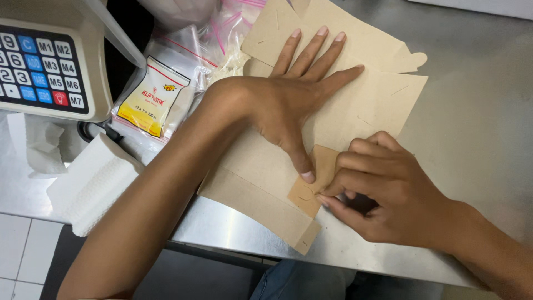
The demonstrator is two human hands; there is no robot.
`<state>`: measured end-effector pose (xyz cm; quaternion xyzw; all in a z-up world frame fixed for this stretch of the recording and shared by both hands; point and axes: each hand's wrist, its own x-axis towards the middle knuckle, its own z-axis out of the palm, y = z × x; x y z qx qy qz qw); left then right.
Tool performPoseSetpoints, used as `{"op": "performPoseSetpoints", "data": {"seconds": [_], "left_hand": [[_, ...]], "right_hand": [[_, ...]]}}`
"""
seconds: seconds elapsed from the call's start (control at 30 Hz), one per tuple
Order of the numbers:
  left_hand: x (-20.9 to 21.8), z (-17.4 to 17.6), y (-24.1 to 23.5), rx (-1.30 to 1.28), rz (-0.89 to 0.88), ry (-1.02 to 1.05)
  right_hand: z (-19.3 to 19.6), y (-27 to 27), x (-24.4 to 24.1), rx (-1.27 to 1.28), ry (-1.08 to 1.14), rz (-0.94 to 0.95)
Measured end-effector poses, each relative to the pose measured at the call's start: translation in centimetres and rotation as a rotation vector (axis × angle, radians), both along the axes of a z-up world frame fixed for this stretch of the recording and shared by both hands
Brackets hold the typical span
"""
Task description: The person assembles cardboard takeout boxes by hand, folding and tucking the precut tabs into their corresponding slots on a stainless steel counter.
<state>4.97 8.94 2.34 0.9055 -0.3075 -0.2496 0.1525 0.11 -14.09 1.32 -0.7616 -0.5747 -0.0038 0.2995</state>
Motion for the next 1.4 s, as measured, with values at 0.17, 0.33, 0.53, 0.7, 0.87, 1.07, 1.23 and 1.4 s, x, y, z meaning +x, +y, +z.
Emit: {"op": "performPoseSetpoints", "data": {"seconds": [0.17,0.33,0.53,0.7,0.87,1.07,1.23,1.4], "left_hand": [[0.0,0.5,0.0,0.015,0.003,0.031],[0.0,0.5,-0.1,0.037,-0.011,0.025],[0.0,0.3,-0.1,0.023,-0.01,0.003],[0.0,0.5,-0.2,0.041,-0.004,0.029],[-0.1,0.7,-0.3,0.051,-0.002,0.03],[0.0,0.7,-0.2,0.029,-0.002,0.033],[-0.1,0.9,-0.3,0.021,0.002,0.046],[-0.1,0.9,-0.3,0.021,0.012,0.05]], "right_hand": [[0.0,0.3,-0.7,0.007,0.026,0.044],[0.0,0.8,-0.6,0.091,0.072,0.095],[0.3,0.8,-0.8,0.045,0.11,0.12],[-0.1,0.3,-0.6,0.003,0.074,0.045],[0.1,-0.1,0.3,-0.006,-0.009,-0.033],[-0.1,-1.1,1.6,-0.062,-0.129,-0.158],[0.3,-1.3,2.0,-0.085,-0.154,-0.203],[0.4,-1.4,1.9,-0.097,-0.117,-0.265]]}}
